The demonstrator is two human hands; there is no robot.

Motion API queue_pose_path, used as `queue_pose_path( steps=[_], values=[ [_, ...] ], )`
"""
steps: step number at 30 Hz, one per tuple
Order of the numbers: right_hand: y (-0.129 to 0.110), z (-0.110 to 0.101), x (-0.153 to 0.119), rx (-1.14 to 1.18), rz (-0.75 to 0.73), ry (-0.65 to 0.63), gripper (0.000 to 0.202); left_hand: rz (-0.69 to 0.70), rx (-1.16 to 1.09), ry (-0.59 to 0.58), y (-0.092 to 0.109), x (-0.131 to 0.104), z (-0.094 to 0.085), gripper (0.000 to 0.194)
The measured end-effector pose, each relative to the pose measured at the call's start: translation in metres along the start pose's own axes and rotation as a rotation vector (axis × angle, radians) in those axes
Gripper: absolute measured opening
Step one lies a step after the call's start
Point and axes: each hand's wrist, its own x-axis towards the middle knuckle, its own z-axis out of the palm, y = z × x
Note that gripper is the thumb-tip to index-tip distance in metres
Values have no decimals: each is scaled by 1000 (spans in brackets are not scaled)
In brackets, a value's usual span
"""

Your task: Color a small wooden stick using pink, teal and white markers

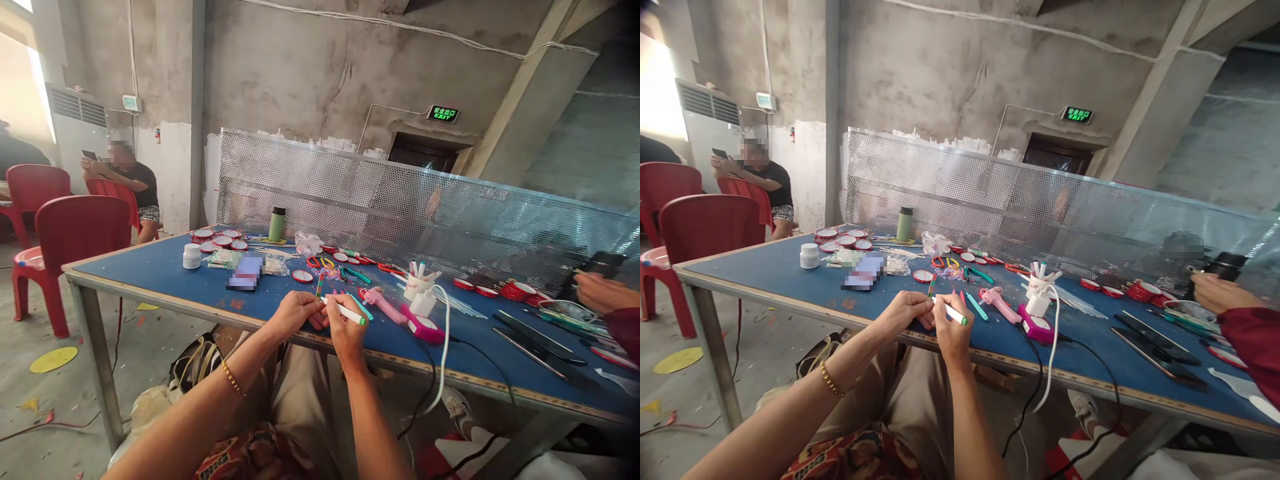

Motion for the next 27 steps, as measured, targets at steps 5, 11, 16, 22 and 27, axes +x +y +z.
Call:
queue_pose_path(
  steps=[5, 11, 16, 22, 27],
  values=[
    [-4, 0, -1, 45, 8, 38, 24, -21, -23, -13, 4, -1, 1, 48],
    [0, 0, -1, 7, -13, 13, 23, -7, 12, -9, 3, 0, 0, 48],
    [1, 0, -1, -7, -14, -1, 22, -3, 33, 2, -2, 1, -1, 46],
    [1, 0, -1, -12, -27, -8, 21, 7, 44, 3, -2, 1, 0, 42],
    [2, 0, -1, -29, -33, -17, 21, 4, 40, 9, -2, 1, 0, 40]
  ],
)
